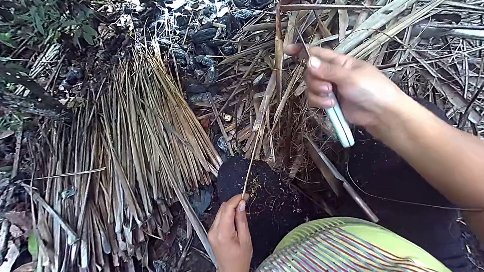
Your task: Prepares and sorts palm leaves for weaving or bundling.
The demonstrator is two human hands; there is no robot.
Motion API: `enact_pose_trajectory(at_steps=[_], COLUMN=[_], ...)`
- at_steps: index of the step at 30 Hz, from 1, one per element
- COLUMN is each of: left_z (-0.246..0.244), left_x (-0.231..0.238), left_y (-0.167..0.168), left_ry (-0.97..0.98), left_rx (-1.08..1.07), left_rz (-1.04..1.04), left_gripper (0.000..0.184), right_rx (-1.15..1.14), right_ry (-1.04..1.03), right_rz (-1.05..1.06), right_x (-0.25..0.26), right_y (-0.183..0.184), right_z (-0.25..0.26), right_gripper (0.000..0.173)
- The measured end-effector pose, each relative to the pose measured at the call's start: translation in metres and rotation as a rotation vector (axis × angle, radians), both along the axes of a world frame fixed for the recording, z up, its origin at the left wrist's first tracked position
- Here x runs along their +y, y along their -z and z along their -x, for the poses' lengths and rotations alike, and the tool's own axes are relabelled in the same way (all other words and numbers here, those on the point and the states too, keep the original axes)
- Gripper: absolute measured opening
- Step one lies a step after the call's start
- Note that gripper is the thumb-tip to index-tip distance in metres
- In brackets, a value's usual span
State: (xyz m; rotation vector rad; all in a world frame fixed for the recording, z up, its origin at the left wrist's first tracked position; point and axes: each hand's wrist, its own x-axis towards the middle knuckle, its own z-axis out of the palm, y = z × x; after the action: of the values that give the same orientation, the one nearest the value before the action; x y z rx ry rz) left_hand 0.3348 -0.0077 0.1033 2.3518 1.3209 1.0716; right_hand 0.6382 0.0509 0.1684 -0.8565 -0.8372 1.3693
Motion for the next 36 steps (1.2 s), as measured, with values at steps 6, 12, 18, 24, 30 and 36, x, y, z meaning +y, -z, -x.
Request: enact_pose_trajectory(at_steps=[6,12,18,24,30,36], left_z=[-0.009,0.004,-0.001,0.007,0.006,0.017], left_x=[0.005,0.000,0.003,0.002,0.005,0.002], left_y=[-0.005,-0.009,-0.011,-0.011,-0.016,-0.024], left_ry=[0.016,0.036,0.052,0.090,0.124,0.227], left_rx=[-0.028,-0.049,-0.133,-0.141,-0.354,-0.551], left_rz=[-0.007,0.099,0.183,0.203,0.444,0.737], left_gripper=[0.029,0.035,0.036,0.039,0.032,0.026], right_rx=[-0.058,0.024,-0.069,-0.016,-0.033,-0.048], right_ry=[-0.686,-0.188,-0.543,-0.327,-0.425,-0.421], right_rz=[0.197,0.063,0.125,0.064,0.064,0.034], right_x=[-0.046,0.005,-0.038,-0.005,-0.025,-0.010], right_y=[0.030,0.021,0.029,0.026,0.026,0.021], right_z=[0.080,0.027,0.070,0.048,0.063,0.060], right_gripper=[0.044,0.031,0.044,0.031,0.048,0.029])
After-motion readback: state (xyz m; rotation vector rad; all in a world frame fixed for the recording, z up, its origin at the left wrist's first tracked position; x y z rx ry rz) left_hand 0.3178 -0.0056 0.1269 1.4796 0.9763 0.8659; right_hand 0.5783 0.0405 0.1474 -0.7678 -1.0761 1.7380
